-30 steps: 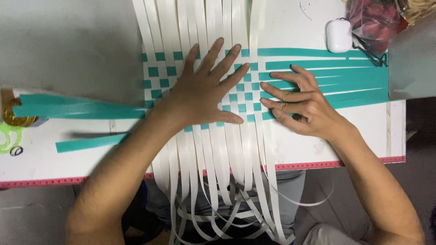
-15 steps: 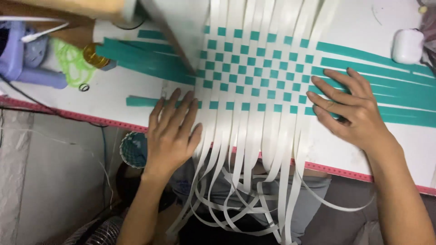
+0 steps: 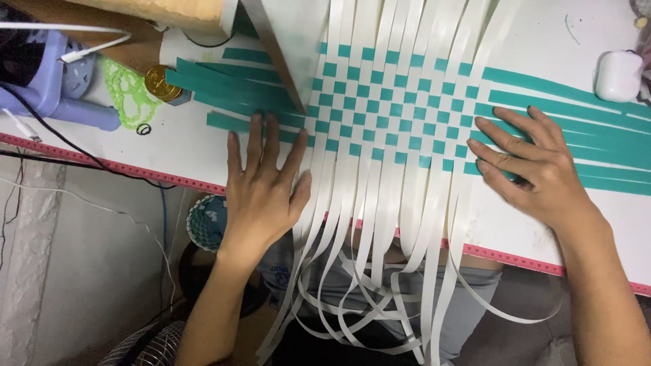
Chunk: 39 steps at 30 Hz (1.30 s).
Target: Manually weaving white and teal plastic strips on a table to create a patterned material.
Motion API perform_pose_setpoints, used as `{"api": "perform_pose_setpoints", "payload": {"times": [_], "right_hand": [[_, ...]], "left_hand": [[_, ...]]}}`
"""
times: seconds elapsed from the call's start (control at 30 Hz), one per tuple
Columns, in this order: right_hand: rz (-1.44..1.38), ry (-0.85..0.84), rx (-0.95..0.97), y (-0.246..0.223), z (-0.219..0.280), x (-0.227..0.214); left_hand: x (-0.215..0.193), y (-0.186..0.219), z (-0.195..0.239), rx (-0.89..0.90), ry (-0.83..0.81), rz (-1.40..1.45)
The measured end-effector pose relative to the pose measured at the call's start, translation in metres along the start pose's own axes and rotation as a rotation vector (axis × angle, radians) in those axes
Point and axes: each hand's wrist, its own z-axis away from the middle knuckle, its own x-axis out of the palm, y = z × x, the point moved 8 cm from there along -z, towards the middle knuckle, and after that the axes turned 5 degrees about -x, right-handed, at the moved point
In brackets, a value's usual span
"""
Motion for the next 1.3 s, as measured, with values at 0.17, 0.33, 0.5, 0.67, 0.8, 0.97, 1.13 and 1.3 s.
{"api": "perform_pose_setpoints", "payload": {"times": [0.17,0.33,0.5,0.67,0.8,0.97,1.13,1.3], "right_hand": [[0.014,0.018,-0.008,-0.002,-0.002,-0.002],[0.033,0.029,-0.026,-0.002,-0.002,-0.002],[0.048,0.051,-0.04,-0.004,-0.001,-0.004],[0.047,0.048,-0.033,-0.001,0.0,-0.004],[0.045,0.053,-0.027,0.001,0.0,-0.003],[0.048,0.044,-0.015,0.0,-0.002,-0.004],[0.063,0.053,-0.007,0.0,-0.003,-0.004],[0.087,0.045,-0.021,0.001,-0.002,-0.002]], "left_hand": [[-0.002,0.003,-0.006,0.012,-0.001,-0.084],[0.001,0.002,-0.005,0.023,0.008,-0.038],[0.003,0.003,-0.006,0.016,0.005,0.045],[0.004,0.009,-0.001,0.134,0.032,0.096],[0.001,0.014,0.0,0.226,0.08,0.168],[-0.005,0.015,-0.003,0.169,0.055,0.163],[-0.002,0.01,-0.005,0.096,0.029,0.189],[0.005,0.004,-0.008,0.084,-0.037,0.161]]}}
